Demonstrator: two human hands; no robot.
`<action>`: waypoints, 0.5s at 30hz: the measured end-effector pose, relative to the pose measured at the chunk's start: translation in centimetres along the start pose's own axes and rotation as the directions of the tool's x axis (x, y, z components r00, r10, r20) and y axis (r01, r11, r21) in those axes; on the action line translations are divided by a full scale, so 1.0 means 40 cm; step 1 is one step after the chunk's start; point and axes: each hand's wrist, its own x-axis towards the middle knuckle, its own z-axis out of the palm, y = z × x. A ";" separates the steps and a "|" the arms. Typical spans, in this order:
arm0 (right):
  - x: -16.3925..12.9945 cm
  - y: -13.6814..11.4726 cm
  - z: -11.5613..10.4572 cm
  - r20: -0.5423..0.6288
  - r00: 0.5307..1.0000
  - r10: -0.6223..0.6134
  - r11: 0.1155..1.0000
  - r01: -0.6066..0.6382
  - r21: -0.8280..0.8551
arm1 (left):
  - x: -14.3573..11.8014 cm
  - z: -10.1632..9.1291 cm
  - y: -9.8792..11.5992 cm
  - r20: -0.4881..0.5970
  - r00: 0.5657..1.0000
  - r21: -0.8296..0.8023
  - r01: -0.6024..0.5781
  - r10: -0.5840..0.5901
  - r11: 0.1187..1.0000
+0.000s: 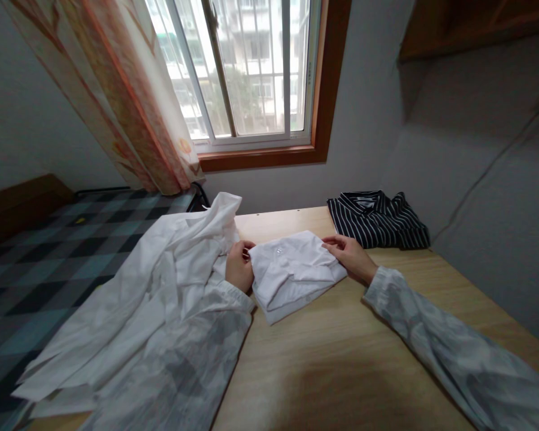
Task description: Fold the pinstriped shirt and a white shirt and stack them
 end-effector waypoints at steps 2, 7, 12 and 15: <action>0.004 -0.010 -0.007 0.061 0.995 0.078 0.988 -0.085 0.129 | 0.000 0.001 0.001 0.013 1.000 -0.035 0.005 -0.004 0.999; 0.011 -0.021 -0.036 0.159 0.953 0.258 0.935 -0.287 0.206 | -0.003 0.002 -0.001 0.036 0.999 -0.109 0.023 -0.019 0.994; 0.015 -0.015 -0.049 0.155 0.946 0.285 0.929 -0.312 0.198 | -0.002 0.005 -0.007 0.041 0.999 -0.149 0.036 -0.030 0.988; 0.017 -0.012 -0.048 0.175 0.939 0.296 0.930 -0.325 0.173 | -0.001 0.008 -0.009 0.015 0.999 -0.146 0.036 -0.035 0.989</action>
